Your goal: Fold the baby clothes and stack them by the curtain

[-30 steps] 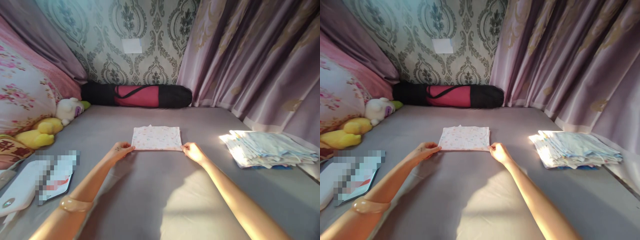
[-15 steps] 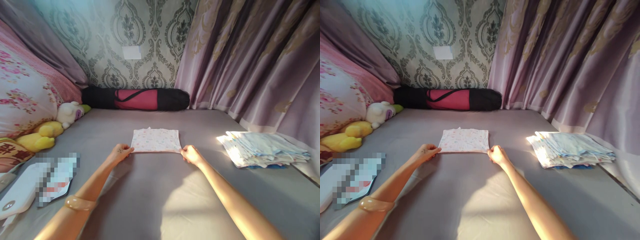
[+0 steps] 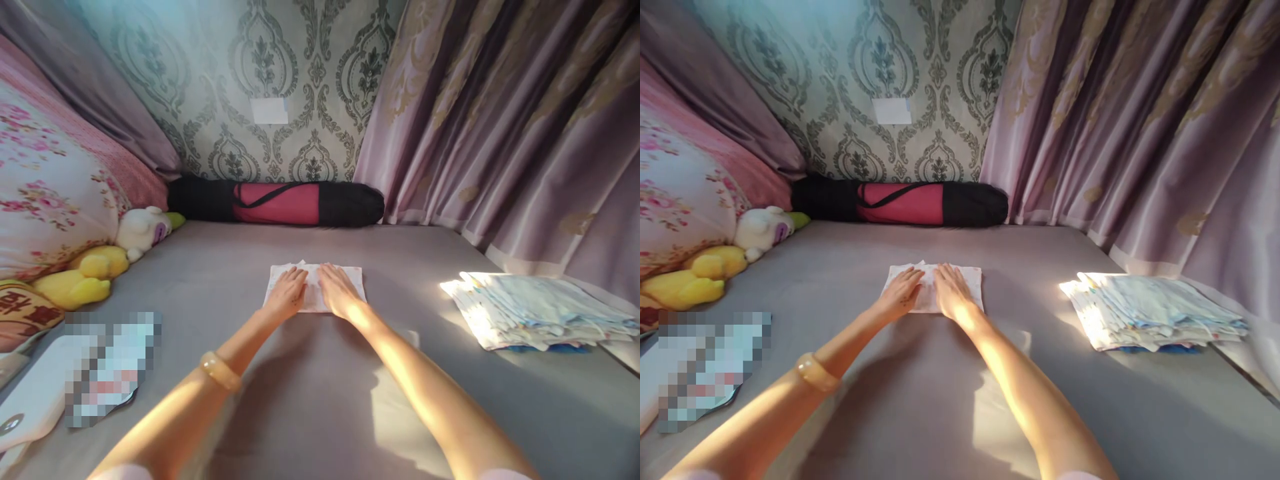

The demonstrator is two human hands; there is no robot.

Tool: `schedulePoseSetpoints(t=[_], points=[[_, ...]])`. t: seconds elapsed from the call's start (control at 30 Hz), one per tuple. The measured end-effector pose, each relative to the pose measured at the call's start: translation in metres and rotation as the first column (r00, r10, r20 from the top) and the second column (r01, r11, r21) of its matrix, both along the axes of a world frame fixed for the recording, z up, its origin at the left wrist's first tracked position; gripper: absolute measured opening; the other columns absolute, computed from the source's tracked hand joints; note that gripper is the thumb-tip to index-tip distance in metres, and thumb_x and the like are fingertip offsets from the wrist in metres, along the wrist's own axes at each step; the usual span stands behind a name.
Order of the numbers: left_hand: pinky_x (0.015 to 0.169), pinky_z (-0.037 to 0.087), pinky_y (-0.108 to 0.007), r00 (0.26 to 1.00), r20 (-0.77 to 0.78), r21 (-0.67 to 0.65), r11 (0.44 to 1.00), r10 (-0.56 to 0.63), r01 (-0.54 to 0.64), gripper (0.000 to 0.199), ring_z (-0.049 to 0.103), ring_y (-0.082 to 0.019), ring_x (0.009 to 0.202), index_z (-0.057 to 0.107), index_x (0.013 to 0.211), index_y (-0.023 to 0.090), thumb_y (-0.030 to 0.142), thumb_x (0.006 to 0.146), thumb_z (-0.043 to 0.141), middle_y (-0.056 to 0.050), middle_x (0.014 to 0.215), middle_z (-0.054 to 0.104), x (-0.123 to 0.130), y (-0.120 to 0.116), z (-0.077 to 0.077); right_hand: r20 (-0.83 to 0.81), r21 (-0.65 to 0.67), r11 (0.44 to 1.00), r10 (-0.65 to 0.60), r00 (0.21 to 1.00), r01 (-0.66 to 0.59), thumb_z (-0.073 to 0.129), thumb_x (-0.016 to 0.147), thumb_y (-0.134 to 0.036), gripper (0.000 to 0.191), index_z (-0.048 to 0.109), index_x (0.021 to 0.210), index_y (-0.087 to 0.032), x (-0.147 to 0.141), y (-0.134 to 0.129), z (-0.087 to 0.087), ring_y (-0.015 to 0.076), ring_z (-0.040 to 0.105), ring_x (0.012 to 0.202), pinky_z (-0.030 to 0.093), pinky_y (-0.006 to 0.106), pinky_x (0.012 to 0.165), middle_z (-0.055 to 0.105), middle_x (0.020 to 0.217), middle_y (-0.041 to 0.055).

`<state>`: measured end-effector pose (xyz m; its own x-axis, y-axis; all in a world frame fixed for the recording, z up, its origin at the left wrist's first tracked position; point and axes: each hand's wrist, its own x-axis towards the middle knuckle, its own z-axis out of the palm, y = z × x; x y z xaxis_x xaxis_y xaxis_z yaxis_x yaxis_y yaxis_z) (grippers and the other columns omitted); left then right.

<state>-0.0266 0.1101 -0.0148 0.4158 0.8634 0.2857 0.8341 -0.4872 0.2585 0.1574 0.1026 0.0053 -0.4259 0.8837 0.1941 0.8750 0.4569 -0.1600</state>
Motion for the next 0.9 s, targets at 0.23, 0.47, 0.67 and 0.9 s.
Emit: schedulePoseSetpoints(t=[0.23, 0.47, 0.67, 0.9], points=[[0.117, 0.025, -0.048, 0.971, -0.225, -0.034, 0.995, 0.080, -0.090, 0.051, 0.033, -0.028, 0.143, 0.042, 0.144, 0.009, 0.016, 0.094, 0.035, -0.019, 0.150, 0.042, 0.023, 0.018, -0.023, 0.049, -0.083, 0.996, -0.035, 0.998, 0.039, 0.028, 0.097, -0.021, 0.056, 0.036, 0.149, -0.002, -0.025, 0.022, -0.033, 0.0252, 0.022, 0.147, 0.014, 0.041, 0.120, 0.031, 0.157, 0.0131], [0.115, 0.028, -0.051, 0.969, -0.217, 0.026, 0.993, 0.121, -0.118, 0.051, 0.033, -0.028, 0.143, 0.042, 0.146, 0.017, 0.026, 0.099, 0.028, -0.012, 0.154, 0.039, 0.016, 0.015, -0.036, 0.037, -0.040, 0.999, -0.017, 0.999, 0.019, 0.024, 0.099, -0.028, 0.057, 0.034, 0.150, -0.005, -0.016, 0.019, -0.043, 0.0230, 0.020, 0.147, 0.012, 0.040, 0.120, 0.029, 0.158, 0.0105], [0.114, 0.027, -0.055, 0.955, -0.239, 0.012, 0.984, 0.174, -0.177, 0.054, 0.029, -0.034, 0.144, 0.040, 0.149, 0.020, 0.041, 0.100, 0.030, -0.013, 0.156, 0.035, 0.010, 0.012, -0.034, 0.046, -0.095, 0.995, -0.016, 0.999, 0.020, 0.021, 0.101, -0.035, 0.058, 0.031, 0.152, -0.009, -0.012, 0.020, -0.041, 0.0239, 0.017, 0.148, 0.009, 0.045, 0.120, 0.025, 0.159, 0.0093], [0.115, 0.024, -0.054, 0.938, -0.244, -0.095, 0.956, 0.246, -0.276, 0.071, 0.028, -0.034, 0.145, 0.036, 0.150, 0.018, 0.062, 0.095, 0.032, -0.019, 0.156, 0.031, -0.002, 0.011, -0.024, 0.088, -0.147, 0.979, -0.132, 0.987, 0.144, 0.021, 0.101, -0.044, 0.065, 0.024, 0.154, -0.006, 0.012, 0.019, -0.035, 0.0266, 0.012, 0.149, 0.008, 0.045, 0.120, 0.017, 0.161, 0.0130]])
